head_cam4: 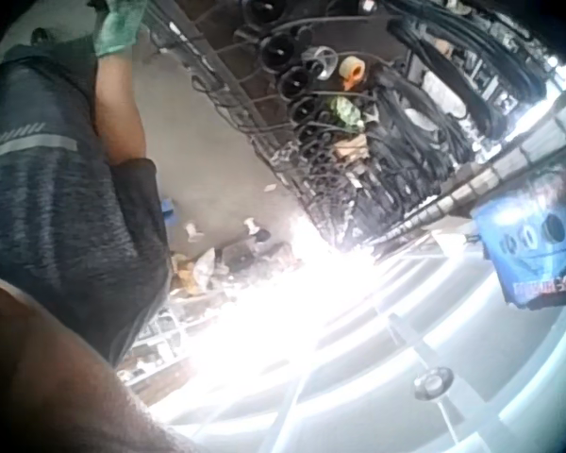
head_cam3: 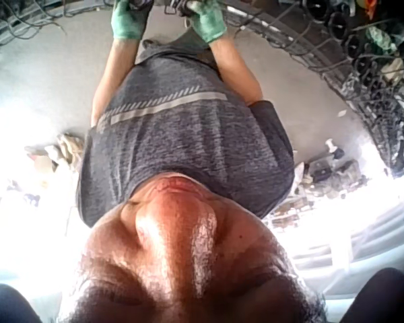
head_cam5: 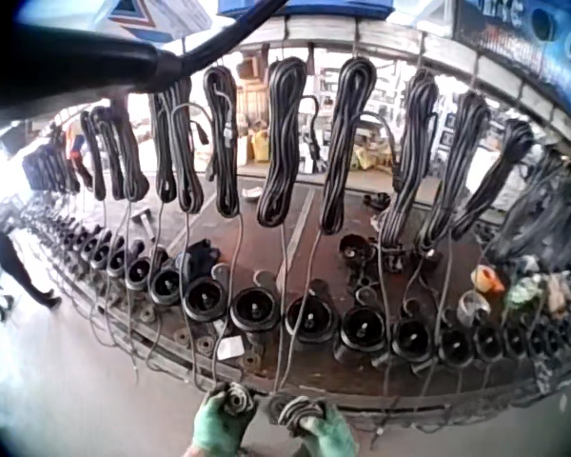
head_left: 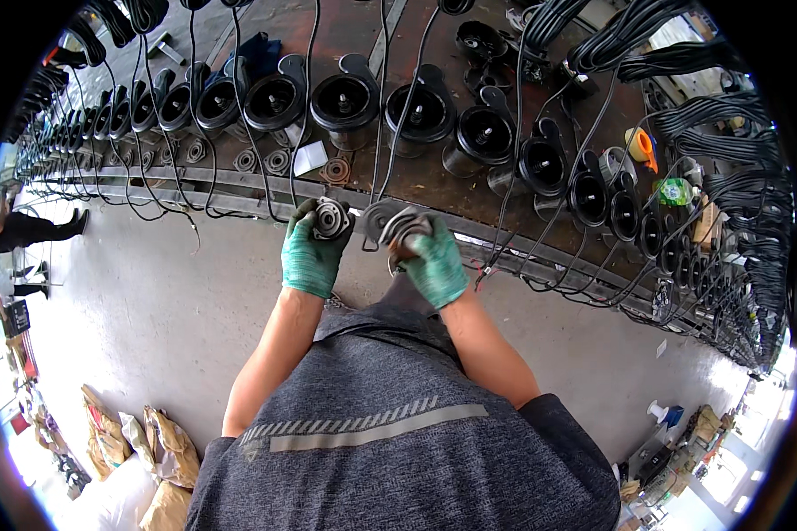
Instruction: The person picks up metal rings and washers from blue bins and places them onto a metal rack with black circular fixtures. They handle the parts by hand, stacking them in the fixtures and occasionally moving between bins and the rack.
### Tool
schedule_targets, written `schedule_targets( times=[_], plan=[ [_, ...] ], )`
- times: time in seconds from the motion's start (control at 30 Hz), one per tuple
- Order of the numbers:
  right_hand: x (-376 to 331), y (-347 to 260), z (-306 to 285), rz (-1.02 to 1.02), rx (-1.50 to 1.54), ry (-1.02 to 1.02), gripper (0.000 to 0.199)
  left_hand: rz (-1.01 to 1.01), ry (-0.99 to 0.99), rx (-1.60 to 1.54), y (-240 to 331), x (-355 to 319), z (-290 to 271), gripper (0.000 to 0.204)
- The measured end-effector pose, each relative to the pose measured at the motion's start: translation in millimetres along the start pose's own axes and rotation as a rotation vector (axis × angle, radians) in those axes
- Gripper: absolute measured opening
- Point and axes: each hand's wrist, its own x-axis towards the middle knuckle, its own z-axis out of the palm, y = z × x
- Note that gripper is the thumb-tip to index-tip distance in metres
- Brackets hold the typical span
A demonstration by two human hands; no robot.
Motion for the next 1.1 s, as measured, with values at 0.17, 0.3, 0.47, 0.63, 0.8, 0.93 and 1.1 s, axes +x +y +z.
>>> schedule_targets(
  times=[0.17, 0.3, 0.47, 0.63, 0.8, 0.93, 1.1],
  plan=[
    [93.2, -5.3, -71.1, 0.062, -0.184, 0.46, 0.035, 0.012, 0.066, 0.059, -2.8, -17.9, -2.0, 0.024],
    [147.7, 6.3, -84.7, 0.166, -0.523, 0.484, 0.04, 0.045, 0.085, 0.078, -2.7, -23.5, -12.7, 0.026],
    [140.6, -0.4, -100.2, 0.264, -0.609, 0.401, 0.04, 0.086, 0.149, 0.088, 5.6, -32.3, -24.0, 0.026],
    [110.4, -15.5, -132.8, 0.156, -0.365, 0.535, 0.033, 0.084, 0.16, 0.125, 6.0, -34.7, -27.6, 0.026],
    [92.7, -25.3, -156.5, -0.026, -0.781, 0.524, 0.028, 0.054, 0.125, 0.158, -4.0, -32.6, -23.6, 0.026],
    [55.4, -34.3, -152.3, -0.193, -1.085, 0.534, 0.031, 0.028, 0.097, 0.178, -15.9, -28.8, -17.9, 0.025],
    [-6.3, -59.9, -186.7, -0.311, -0.868, 0.632, 0.03, 0.033, 0.047, 0.252, -24.7, -37.1, 0.0, 0.027]
  ],
)
